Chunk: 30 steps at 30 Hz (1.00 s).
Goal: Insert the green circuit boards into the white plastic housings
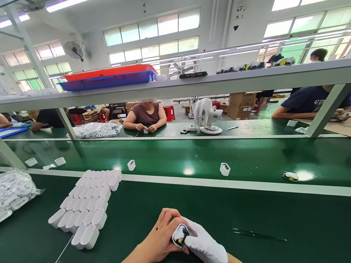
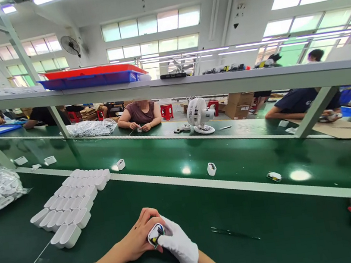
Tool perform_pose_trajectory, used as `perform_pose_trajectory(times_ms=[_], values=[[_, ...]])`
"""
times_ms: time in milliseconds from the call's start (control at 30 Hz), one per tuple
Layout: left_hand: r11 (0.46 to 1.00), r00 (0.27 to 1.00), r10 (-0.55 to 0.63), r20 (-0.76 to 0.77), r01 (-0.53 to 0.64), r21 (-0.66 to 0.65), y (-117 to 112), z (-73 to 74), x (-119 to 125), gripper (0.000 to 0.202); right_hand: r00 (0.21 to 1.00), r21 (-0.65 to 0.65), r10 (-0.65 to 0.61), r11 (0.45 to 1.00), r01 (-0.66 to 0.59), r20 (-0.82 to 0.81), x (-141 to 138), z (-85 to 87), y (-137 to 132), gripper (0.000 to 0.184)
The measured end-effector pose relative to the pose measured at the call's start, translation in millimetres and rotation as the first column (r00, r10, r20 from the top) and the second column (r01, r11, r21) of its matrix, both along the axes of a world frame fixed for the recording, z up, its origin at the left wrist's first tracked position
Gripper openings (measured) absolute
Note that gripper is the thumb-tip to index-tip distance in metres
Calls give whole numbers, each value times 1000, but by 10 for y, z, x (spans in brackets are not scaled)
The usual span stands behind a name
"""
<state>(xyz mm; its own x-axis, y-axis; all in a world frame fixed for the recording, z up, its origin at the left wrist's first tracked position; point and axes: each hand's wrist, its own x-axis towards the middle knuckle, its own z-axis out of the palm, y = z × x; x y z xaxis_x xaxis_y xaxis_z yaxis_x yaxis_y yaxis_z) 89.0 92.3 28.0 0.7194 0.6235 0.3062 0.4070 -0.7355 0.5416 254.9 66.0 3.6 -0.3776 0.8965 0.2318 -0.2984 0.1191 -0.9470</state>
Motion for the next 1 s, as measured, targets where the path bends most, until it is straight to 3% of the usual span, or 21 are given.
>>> perform_pose_trajectory(times_ms=[133,300,500,600,667,700,767,800,867,900,1000], values=[[1000,1000,-4,-23,4,-15,-2,-21,9,54,999,-124,-44,991,42,-14,-26,35,16,39],[997,999,-18,35,21,-68,19,-57,15,63,995,-207,-94,973,97,25,-1,116,29,37],[958,963,14,269,64,-278,88,-55,-10,41,981,-299,-162,936,186,106,-23,94,32,47],[907,951,113,287,19,-421,135,-27,-45,34,953,-318,-127,923,215,274,18,176,36,57],[861,953,194,232,-52,-505,162,-26,-65,34,816,-178,-171,932,316,552,182,332,42,50],[837,951,238,199,-96,-539,173,-35,-72,35,669,-54,-222,929,365,709,320,431,44,41],[795,937,313,156,-169,-582,191,-75,-75,42,260,186,-276,927,325,925,697,621,45,22],[777,925,340,168,-176,-604,198,-103,-72,48,78,229,-268,916,330,960,915,694,42,22],[740,890,379,252,-128,-660,213,-165,-58,61,-135,194,-155,913,359,979,1336,765,29,33],[718,870,394,297,-90,-690,221,-195,-48,64,-152,168,-120,920,354,981,1509,763,21,39],[661,827,433,360,-20,-750,247,-261,-16,65,-82,156,-135,917,368,987,1766,676,10,37]])
